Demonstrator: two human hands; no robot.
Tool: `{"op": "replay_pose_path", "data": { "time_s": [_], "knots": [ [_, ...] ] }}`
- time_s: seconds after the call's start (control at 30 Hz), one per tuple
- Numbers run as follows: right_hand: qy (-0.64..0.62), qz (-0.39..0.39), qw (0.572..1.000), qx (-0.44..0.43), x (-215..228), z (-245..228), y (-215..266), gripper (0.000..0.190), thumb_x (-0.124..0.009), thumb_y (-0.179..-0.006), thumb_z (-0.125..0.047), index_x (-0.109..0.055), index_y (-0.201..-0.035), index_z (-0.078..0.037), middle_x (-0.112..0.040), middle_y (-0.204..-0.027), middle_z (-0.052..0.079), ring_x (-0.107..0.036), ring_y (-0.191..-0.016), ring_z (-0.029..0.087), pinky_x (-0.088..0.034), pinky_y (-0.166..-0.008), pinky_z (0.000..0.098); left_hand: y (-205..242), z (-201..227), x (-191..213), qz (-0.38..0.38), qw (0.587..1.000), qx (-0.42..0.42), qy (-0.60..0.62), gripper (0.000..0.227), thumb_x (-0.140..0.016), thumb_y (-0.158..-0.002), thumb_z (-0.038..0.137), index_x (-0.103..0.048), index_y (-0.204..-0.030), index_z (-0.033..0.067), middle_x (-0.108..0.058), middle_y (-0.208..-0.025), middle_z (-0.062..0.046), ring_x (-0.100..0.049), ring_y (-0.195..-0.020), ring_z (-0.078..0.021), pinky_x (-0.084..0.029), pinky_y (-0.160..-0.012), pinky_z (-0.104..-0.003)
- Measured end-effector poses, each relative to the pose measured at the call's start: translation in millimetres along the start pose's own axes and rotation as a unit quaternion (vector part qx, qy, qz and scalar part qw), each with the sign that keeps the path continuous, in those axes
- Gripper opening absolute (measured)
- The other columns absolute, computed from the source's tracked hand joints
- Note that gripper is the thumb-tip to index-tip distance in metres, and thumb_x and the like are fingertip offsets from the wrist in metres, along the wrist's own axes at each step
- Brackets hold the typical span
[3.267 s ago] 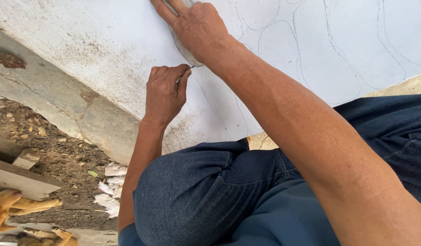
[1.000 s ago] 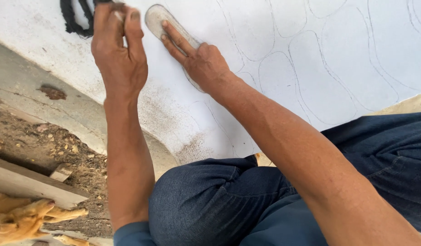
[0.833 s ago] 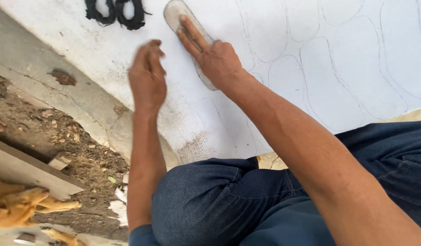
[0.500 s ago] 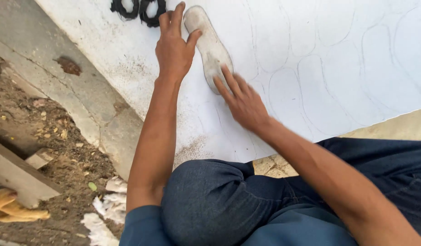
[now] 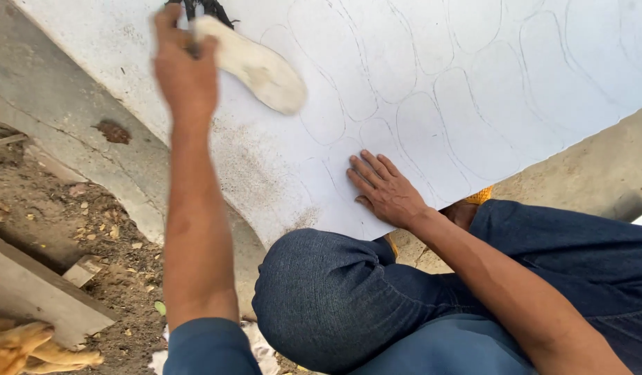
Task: Tracing shoe sole patterns onto a sheet of material using a template and a pen.
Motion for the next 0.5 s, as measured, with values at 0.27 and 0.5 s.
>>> {"op": "replay_pose_path", "data": {
  "time_s": [0.27,0.5],
  "knots": [
    [0.011,-0.038,0.999,-0.021,-4,-6,-2,0.063,-0.036,-0.105,-0.051,-0.03,-0.159,-0.019,-0.021,-0.17,0.007,-0.012,-0.159,0.031,-0.011,-0.129,0.0467,120,38,82,0.157,0.95,-0.269,0.024,0.016,-0.071,-0.099,-0.009,-0.064,-0.111,-0.0021,-0.064,-0.099,-0.016,-0.058,-0.074,-0.0239,-0.051,-0.055,-0.031],
    [0.027,-0.064,0.996,-0.053,6,-15,-9,0.054,-0.049,-0.102,-0.05,-0.046,-0.149,-0.023,-0.038,-0.161,0.006,-0.027,-0.154,0.031,-0.022,-0.125,0.0483,222,-33,-62,-0.018,0.978,-0.146,-0.146,0.019,-0.077,-0.088,0.007,-0.071,-0.105,0.0109,-0.064,-0.126,-0.01,-0.069,-0.107,-0.0304,-0.067,-0.069,-0.045]
  ]
}}
Point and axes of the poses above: each hand's wrist, its own y-axis away from the middle knuckle, its own x-axis out of the back of the hand, z = x × y, the point moved 1 cm from there along -y, towards the middle knuckle
